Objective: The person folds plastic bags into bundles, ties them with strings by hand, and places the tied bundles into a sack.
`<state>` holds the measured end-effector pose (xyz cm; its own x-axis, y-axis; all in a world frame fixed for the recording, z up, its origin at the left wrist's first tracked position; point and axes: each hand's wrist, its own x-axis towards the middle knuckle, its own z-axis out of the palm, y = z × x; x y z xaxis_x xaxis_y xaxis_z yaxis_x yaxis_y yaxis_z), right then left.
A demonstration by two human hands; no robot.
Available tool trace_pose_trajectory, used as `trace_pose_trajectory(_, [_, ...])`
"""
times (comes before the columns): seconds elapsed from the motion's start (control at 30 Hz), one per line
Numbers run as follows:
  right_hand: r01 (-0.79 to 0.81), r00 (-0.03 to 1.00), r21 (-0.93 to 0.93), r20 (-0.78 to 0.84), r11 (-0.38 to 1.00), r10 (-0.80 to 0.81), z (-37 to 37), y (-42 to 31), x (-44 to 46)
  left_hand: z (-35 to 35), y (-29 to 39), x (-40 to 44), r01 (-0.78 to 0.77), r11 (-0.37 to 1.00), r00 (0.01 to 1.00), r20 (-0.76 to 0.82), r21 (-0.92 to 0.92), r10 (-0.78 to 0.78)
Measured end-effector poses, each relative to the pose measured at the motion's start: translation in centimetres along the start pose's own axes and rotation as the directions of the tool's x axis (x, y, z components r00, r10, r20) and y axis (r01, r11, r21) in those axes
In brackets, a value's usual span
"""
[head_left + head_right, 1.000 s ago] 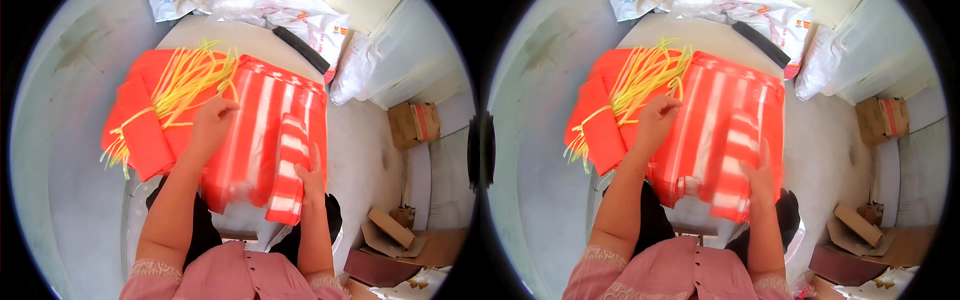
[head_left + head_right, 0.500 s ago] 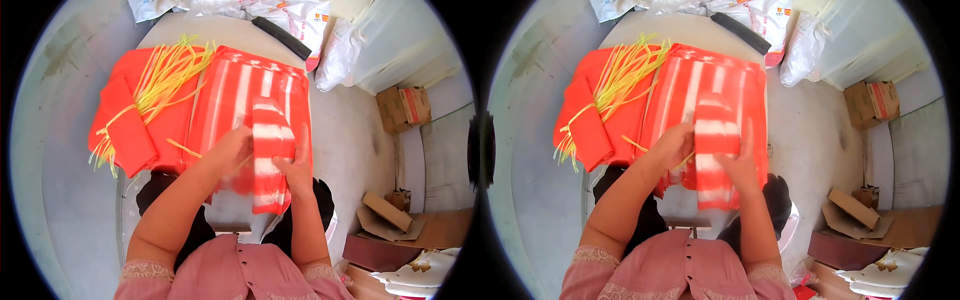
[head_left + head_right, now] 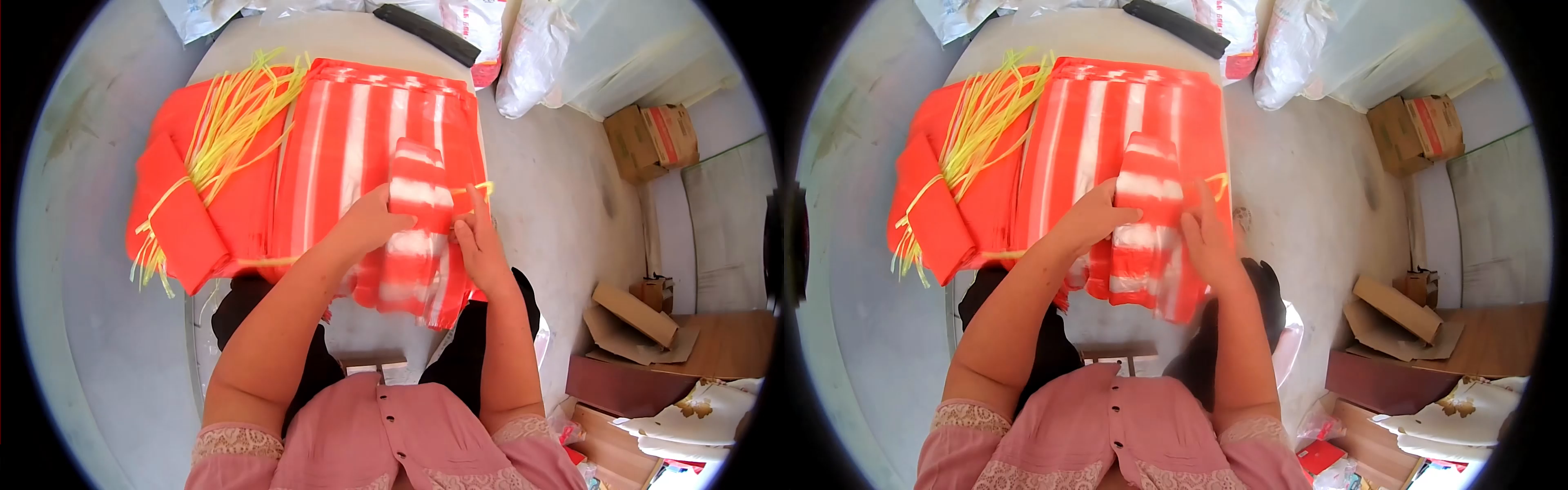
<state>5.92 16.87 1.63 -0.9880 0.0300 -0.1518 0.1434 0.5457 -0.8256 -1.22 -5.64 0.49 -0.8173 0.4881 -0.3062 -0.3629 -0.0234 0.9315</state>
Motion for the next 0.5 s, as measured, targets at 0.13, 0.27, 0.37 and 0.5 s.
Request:
trace_pose_trajectory(0.13, [0.166, 0.970, -0.356, -0.110, 0.920, -0.217, -1.3, 1.6, -1.0, 0.5, -0.3, 0.7, 0.013, 0.882, 0.986, -0.152, 0.472, 0.066])
trace_pose_trajectory(0.27, [0.073, 0.986, -0.594, -0.077, 0.801, -0.147, -2.8, 1.1, -2.1, 0.8, 0.3, 0.6, 0.076, 0.675, 0.973, -0.202, 0.734, 0.109])
trace_pose_trajectory(0.37, [0.001, 0.992, -0.750, -0.085, 0.662, -0.098, -3.7, 0.7, -3.4, 0.9, 0.2, 0.5, 0.086, 0.581, 0.975, -0.189, 0.809, 0.119])
trace_pose_trajectory(0.5, [0.072, 0.975, -0.672, -0.109, 0.737, -0.195, -5.1, -0.2, -5.2, 1.5, 0.9, 0.1, 0.092, 0.509, 0.978, -0.174, 0.856, 0.116])
